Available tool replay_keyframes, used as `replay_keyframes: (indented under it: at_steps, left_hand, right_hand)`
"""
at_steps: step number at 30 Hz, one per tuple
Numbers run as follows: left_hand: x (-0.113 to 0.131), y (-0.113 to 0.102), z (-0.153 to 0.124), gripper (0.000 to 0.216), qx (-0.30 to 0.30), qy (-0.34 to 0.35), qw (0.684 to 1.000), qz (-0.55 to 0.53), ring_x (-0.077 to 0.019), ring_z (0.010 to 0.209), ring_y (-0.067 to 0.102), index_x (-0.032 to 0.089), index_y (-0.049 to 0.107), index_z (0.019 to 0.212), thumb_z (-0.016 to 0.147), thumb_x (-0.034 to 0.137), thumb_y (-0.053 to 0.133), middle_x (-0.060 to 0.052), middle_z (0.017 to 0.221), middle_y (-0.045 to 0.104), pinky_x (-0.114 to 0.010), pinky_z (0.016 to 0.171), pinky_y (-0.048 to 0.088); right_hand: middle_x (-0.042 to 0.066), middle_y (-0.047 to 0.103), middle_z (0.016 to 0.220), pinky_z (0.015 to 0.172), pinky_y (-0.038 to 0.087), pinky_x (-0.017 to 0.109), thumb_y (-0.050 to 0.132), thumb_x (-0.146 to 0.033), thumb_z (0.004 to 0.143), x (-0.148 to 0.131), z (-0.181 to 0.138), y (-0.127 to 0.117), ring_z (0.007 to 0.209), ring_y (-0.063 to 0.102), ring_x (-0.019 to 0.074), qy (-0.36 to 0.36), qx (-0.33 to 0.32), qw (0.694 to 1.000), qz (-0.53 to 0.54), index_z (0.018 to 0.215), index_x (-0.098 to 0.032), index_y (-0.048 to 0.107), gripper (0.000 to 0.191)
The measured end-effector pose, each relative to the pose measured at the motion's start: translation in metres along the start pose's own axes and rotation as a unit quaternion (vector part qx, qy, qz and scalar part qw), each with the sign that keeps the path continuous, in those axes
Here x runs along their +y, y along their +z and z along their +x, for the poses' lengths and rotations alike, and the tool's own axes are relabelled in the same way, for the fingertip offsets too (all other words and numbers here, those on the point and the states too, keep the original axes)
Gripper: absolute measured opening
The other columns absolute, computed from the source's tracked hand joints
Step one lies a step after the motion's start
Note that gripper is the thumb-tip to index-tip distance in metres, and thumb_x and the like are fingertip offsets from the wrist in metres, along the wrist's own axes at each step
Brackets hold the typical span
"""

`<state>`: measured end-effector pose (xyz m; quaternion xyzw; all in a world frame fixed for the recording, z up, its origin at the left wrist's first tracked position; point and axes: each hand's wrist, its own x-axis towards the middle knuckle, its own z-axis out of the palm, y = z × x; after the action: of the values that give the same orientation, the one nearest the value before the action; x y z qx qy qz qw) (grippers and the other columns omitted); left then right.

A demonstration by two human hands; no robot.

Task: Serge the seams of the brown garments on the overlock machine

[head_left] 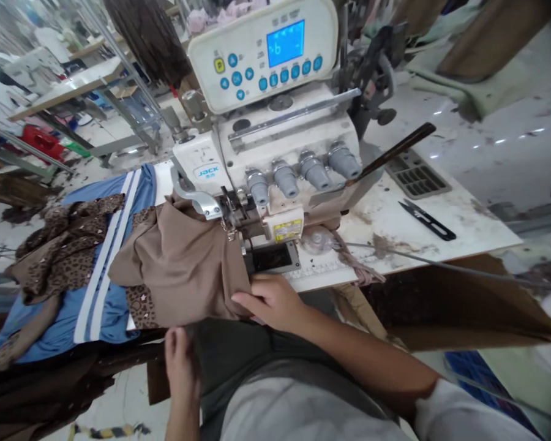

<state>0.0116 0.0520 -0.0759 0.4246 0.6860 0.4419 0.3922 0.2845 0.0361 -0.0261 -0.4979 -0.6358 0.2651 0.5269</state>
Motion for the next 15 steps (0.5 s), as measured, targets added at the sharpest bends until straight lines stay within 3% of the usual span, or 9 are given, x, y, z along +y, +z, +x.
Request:
replay_keyframes:
  at_steps: [2,4,7,8,9,12,13,15]
  left_hand:
    - [-0.001,-0.009,-0.001,0.057,-0.108,-0.052,0.993,0.015,-0.0361,0.096,0.072,0.015,0.072,0.087,0.057,0.058,0.094,-0.011,0.091,0.075,-0.046,0.085,0.06]
    - [0.014,-0.017,0.003,0.059,-0.146,-0.064,0.987,-0.036,-0.0377,0.101,0.073,0.016,0.076,0.089,0.053,0.059,0.095,-0.012,0.094,0.078,-0.047,0.089,0.06]
    - [0.047,-0.032,0.014,0.049,-0.079,0.0,0.974,-0.211,-0.0291,0.132,0.062,0.031,0.077,0.114,0.08,0.065,0.075,-0.004,0.131,0.074,-0.043,0.108,0.054]
    - [0.057,-0.037,0.018,0.047,-0.063,0.014,0.969,-0.237,-0.0269,0.137,0.059,0.035,0.075,0.119,0.081,0.062,0.076,-0.001,0.136,0.072,-0.042,0.111,0.052]
    - [0.065,-0.041,0.022,0.05,-0.076,0.009,0.972,-0.223,-0.0272,0.138,0.058,0.035,0.075,0.12,0.077,0.058,0.082,-0.001,0.137,0.072,-0.042,0.113,0.051]
    - [0.085,-0.046,0.032,0.063,-0.206,-0.076,0.975,-0.023,-0.036,0.129,0.064,0.021,0.08,0.112,0.056,0.044,0.099,-0.01,0.118,0.079,-0.048,0.115,0.05]
    - [0.091,-0.044,0.034,0.06,-0.215,-0.077,0.974,0.01,-0.0372,0.127,0.066,0.018,0.081,0.108,0.056,0.042,0.099,-0.012,0.113,0.08,-0.05,0.117,0.048]
    - [0.1,-0.039,0.036,0.054,-0.155,-0.005,0.987,-0.044,-0.0354,0.129,0.065,0.02,0.079,0.11,0.065,0.047,0.094,-0.01,0.116,0.079,-0.053,0.12,0.044]
  right_hand:
    - [-0.003,0.041,0.058,0.056,0.026,0.029,0.052,-0.049,0.11,-0.011,0.002,-0.005,0.055,0.043,0.0119,0.009,0.0,1.0,-0.002,0.058,-0.02,0.042,0.06]
    - [-0.003,0.041,0.058,0.056,0.025,0.029,0.052,-0.048,0.11,-0.024,0.002,-0.009,0.055,0.041,0.0119,0.01,-0.001,1.0,-0.026,0.059,-0.02,0.04,0.06]
    - [-0.004,0.035,0.056,0.055,0.023,0.029,0.055,-0.049,0.108,-0.035,-0.001,-0.01,0.053,0.035,0.0112,0.037,0.011,0.999,-0.033,0.058,-0.021,0.034,0.062]
    - [-0.005,0.033,0.055,0.054,0.023,0.029,0.056,-0.05,0.107,-0.036,-0.004,-0.008,0.052,0.034,0.0109,0.049,0.016,0.998,-0.024,0.057,-0.021,0.032,0.062]
    - [-0.005,0.032,0.054,0.054,0.023,0.029,0.057,-0.05,0.106,-0.036,-0.006,-0.006,0.052,0.033,0.0107,0.06,0.019,0.998,-0.014,0.057,-0.021,0.031,0.062]
    - [-0.006,0.031,0.054,0.053,0.023,0.028,0.059,-0.049,0.104,-0.033,-0.016,0.003,0.052,0.032,0.0102,0.086,0.03,0.996,0.013,0.058,-0.021,0.03,0.061]
    - [-0.006,0.03,0.053,0.053,0.022,0.028,0.059,-0.049,0.103,-0.033,-0.019,0.006,0.052,0.032,0.01,0.093,0.034,0.995,0.02,0.058,-0.021,0.03,0.06]
    - [-0.007,0.03,0.053,0.052,0.022,0.028,0.058,-0.047,0.103,-0.033,-0.025,0.01,0.051,0.031,0.0097,0.102,0.037,0.993,0.036,0.058,-0.021,0.03,0.059]
